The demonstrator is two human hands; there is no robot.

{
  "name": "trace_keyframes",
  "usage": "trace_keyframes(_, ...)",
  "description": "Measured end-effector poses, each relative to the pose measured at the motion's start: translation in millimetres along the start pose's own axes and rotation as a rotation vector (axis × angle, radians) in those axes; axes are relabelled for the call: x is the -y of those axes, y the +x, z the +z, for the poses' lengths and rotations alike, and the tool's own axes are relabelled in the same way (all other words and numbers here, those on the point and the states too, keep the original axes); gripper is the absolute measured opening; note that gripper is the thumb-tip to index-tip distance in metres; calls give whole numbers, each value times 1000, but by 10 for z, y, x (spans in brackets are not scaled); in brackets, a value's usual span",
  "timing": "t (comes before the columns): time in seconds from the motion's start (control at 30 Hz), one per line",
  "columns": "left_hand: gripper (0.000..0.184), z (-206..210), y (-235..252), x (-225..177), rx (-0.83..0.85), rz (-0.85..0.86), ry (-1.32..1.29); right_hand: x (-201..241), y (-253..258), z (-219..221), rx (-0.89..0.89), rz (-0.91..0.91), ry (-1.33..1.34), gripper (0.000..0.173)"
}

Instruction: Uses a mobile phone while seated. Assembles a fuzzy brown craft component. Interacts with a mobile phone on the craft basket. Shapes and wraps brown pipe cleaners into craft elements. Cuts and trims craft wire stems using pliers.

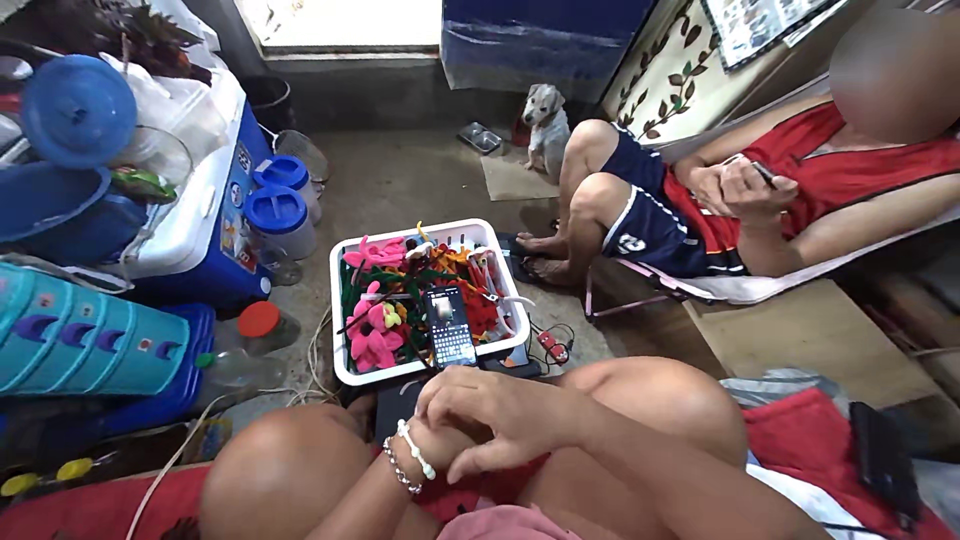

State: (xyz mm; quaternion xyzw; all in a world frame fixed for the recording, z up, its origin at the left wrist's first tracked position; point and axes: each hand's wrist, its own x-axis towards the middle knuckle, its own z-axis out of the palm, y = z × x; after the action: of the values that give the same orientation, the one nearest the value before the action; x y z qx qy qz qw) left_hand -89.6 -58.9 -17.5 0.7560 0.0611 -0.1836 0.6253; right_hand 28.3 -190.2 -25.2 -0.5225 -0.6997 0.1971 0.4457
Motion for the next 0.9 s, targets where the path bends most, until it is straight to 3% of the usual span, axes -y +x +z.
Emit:
trace_keyframes(0.07, 3, 30, -49, -15, -7, -28, -4, 14, 12, 61, -7, -21, 25, 43)
trace_keyframes(0.13, 11, 25, 55, 32, 193, 28, 188, 36, -2, 0, 17, 28, 36, 44)
trace_keyframes(0.2, 13, 13, 233, 186, 389, 198, 528, 38, -40, -119, 53, 95, 13, 36)
trace_keyframes(0.3, 16, -36, 336, 31, 480, 58, 641, -24, -151, -326, 49, 173, -95, 30)
trace_keyframes(0.37, 15, -111, 385, 49, 289, 112, 561, -24, -188, -458, -109, 247, -120, 31)
trace_keyframes(0.47, 14, -205, 536, 72, -236, 317, 349, -35, -210, -601, -414, 419, -234, 32)
trace_keyframes(0.57, 15, -235, 628, -6, -555, 385, -68, -153, -250, -583, -532, 501, -296, 31)
trace_keyframes(0.7, 13, -147, 611, -105, -550, 287, -661, -160, -211, -395, -560, 457, -308, 25)
trace_keyframes(0.9, 18, -52, 577, -209, -565, 73, -872, -150, -133, -281, -693, 391, -406, 16)
